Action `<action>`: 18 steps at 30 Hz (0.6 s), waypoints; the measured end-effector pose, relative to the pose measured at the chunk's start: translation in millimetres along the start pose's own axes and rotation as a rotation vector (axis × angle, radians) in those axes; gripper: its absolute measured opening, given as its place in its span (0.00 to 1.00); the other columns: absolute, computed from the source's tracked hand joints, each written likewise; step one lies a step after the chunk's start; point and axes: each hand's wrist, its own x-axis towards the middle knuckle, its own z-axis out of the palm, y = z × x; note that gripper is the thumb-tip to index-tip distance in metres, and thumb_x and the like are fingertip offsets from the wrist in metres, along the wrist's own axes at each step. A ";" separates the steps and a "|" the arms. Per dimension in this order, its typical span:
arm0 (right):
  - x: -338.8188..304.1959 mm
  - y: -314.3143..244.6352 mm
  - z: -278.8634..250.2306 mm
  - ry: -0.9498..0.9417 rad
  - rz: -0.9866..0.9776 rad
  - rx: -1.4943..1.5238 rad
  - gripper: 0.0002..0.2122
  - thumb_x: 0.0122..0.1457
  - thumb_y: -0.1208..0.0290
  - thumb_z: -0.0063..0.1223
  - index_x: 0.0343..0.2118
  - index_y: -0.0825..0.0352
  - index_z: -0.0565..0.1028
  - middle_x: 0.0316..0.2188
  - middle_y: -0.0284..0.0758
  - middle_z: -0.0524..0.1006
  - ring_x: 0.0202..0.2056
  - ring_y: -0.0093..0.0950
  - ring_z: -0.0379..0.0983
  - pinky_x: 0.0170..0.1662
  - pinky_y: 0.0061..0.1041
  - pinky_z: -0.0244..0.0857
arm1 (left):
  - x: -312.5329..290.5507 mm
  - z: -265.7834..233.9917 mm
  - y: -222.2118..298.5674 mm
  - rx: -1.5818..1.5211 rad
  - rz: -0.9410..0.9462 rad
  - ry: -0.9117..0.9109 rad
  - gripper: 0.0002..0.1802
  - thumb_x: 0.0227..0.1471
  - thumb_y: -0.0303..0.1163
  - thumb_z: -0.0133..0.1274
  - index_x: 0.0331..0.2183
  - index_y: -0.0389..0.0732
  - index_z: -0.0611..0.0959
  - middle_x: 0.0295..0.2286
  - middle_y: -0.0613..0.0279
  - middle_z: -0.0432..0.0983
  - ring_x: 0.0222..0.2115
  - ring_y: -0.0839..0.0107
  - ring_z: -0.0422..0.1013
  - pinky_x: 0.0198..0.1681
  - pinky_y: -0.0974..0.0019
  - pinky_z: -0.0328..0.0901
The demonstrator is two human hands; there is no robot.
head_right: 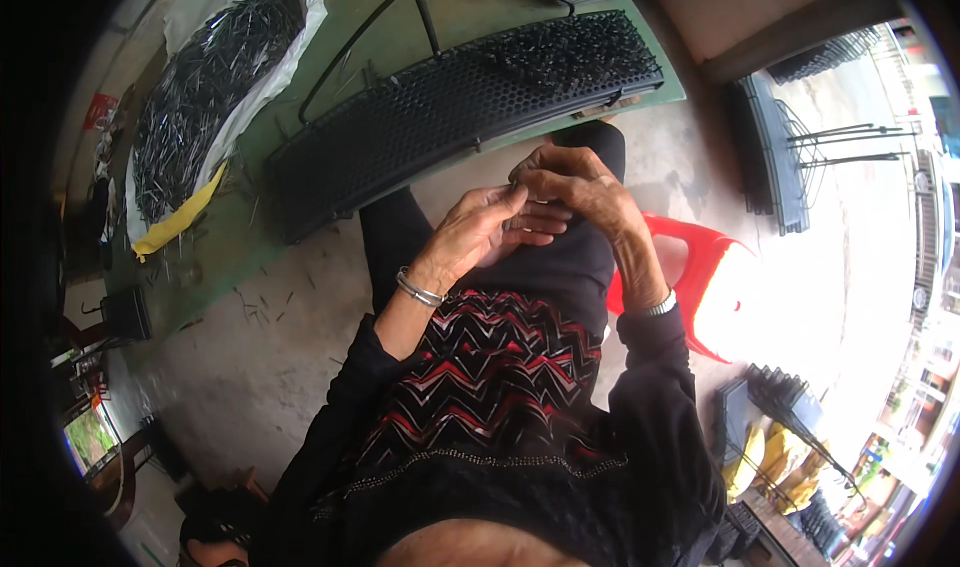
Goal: Inserting small metal pins into a perforated mesh panel.
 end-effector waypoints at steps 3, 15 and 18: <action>3.0 -1.2 -2.7 -0.042 -0.077 -0.085 0.09 0.55 0.69 0.52 0.30 0.71 0.75 0.25 0.30 0.73 0.30 0.18 0.67 0.34 0.19 0.61 | -0.7 -0.6 -0.4 -0.007 -0.008 -0.008 0.25 0.61 0.43 0.41 0.45 0.28 0.71 0.40 0.43 0.74 0.41 0.56 0.74 0.45 0.60 0.70; 36.2 -8.0 -13.5 0.741 -0.489 -0.353 0.05 0.59 0.74 0.48 0.34 0.70 0.73 0.26 0.36 0.78 0.28 0.23 0.76 0.33 0.21 0.67 | 2.5 -7.9 -5.6 -0.083 -0.049 0.126 0.28 0.57 0.50 0.45 0.46 0.34 0.72 0.37 0.45 0.75 0.37 0.60 0.75 0.42 0.62 0.72; 47.4 -9.9 -13.8 0.814 -0.492 -0.491 0.04 0.59 0.74 0.48 0.34 0.69 0.72 0.26 0.36 0.78 0.28 0.23 0.76 0.33 0.22 0.68 | -0.3 -10.2 -7.6 -0.059 -0.057 0.133 0.27 0.58 0.48 0.44 0.47 0.34 0.72 0.36 0.46 0.76 0.36 0.60 0.75 0.41 0.63 0.71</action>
